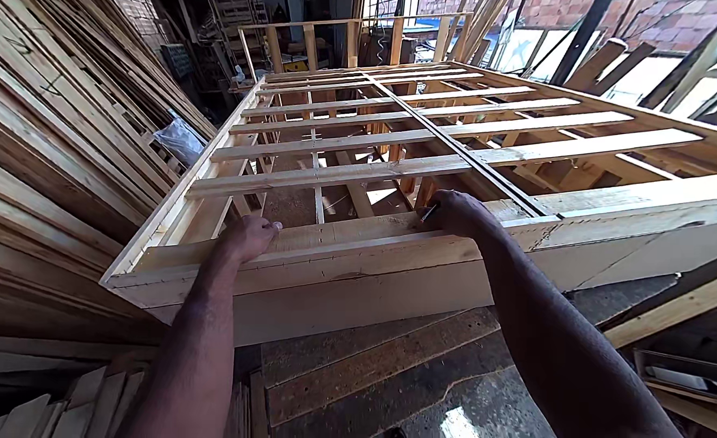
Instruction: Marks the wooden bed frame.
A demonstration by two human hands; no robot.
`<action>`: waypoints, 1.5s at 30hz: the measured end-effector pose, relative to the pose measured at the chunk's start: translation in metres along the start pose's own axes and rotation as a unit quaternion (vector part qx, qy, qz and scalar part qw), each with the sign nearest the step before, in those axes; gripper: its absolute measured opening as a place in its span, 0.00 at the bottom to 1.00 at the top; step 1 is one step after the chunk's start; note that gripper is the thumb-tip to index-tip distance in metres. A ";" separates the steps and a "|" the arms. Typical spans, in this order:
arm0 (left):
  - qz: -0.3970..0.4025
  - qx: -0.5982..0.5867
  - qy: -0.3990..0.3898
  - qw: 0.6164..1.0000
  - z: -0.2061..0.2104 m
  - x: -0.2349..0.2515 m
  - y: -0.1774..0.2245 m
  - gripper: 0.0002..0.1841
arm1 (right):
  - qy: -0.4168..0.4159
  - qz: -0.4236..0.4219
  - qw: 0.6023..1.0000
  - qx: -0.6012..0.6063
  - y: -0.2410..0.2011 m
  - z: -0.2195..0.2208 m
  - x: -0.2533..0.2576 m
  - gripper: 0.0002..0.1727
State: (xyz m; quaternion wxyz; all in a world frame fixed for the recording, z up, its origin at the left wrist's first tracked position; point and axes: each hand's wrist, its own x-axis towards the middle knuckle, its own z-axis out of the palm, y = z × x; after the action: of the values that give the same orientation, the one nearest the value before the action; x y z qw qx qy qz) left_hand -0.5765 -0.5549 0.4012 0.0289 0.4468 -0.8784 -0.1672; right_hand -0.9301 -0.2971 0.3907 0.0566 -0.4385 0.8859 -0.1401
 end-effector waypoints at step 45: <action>0.007 0.011 0.001 1.000 -0.002 -0.002 0.003 0.29 | 0.399 -0.257 0.822 0.314 -0.069 0.149 -0.148 0.11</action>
State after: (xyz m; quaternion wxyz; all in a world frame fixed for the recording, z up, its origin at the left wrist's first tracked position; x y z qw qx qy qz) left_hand -0.5772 -0.5518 0.4041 0.0259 0.4413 -0.8832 -0.1569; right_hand -0.7540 -0.2495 0.2658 -0.2051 -0.5143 0.5944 -0.5832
